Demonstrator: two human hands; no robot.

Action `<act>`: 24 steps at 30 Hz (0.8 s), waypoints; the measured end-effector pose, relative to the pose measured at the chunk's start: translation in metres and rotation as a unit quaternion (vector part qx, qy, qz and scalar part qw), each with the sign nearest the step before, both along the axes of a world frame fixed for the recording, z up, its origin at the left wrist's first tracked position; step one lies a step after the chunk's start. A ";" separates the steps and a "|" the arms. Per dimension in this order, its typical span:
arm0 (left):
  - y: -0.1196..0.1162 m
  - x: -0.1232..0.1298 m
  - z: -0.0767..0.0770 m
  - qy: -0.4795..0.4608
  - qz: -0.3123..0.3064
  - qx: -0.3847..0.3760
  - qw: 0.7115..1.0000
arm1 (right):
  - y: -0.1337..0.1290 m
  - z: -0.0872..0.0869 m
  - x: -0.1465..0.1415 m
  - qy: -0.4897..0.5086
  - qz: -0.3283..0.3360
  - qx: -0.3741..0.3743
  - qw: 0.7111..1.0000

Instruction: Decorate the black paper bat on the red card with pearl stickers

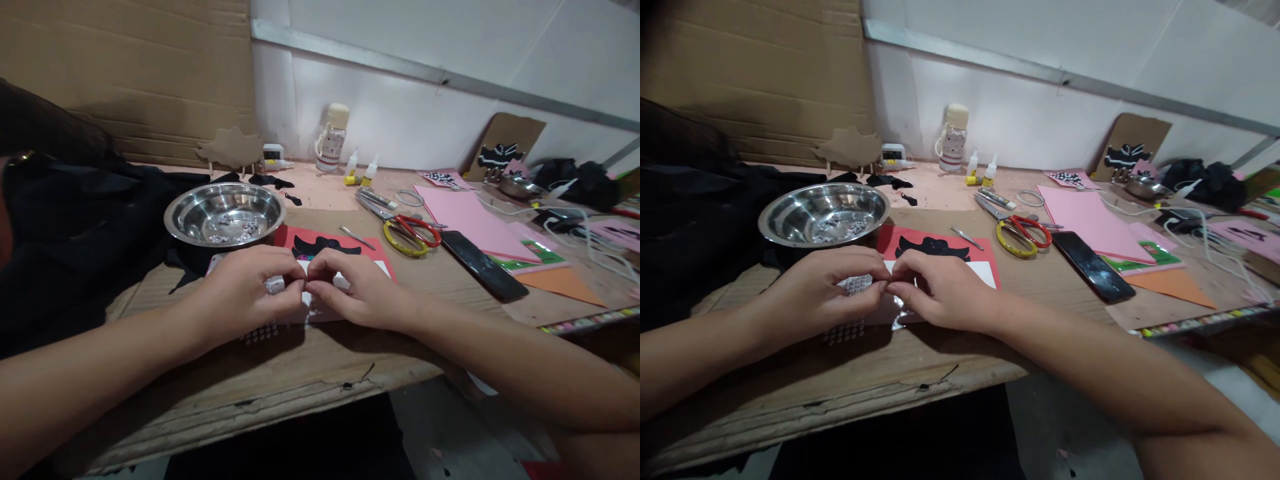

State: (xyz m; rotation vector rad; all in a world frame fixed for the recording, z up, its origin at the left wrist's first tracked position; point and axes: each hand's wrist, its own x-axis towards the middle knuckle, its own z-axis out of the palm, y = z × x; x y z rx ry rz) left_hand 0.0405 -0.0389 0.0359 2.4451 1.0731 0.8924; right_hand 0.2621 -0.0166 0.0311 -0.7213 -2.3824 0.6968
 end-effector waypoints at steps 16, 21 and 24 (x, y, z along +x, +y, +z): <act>0.004 -0.003 -0.004 -0.049 -0.008 -0.074 0.996 | 0.000 0.001 0.001 0.000 -0.008 0.000 1.000; 0.005 -0.004 -0.002 -0.063 0.015 -0.127 0.990 | 0.006 -0.004 0.002 0.048 -0.026 0.032 0.998; 0.006 -0.005 -0.004 -0.067 0.011 -0.161 0.985 | 0.008 -0.005 0.003 0.058 -0.028 0.057 0.996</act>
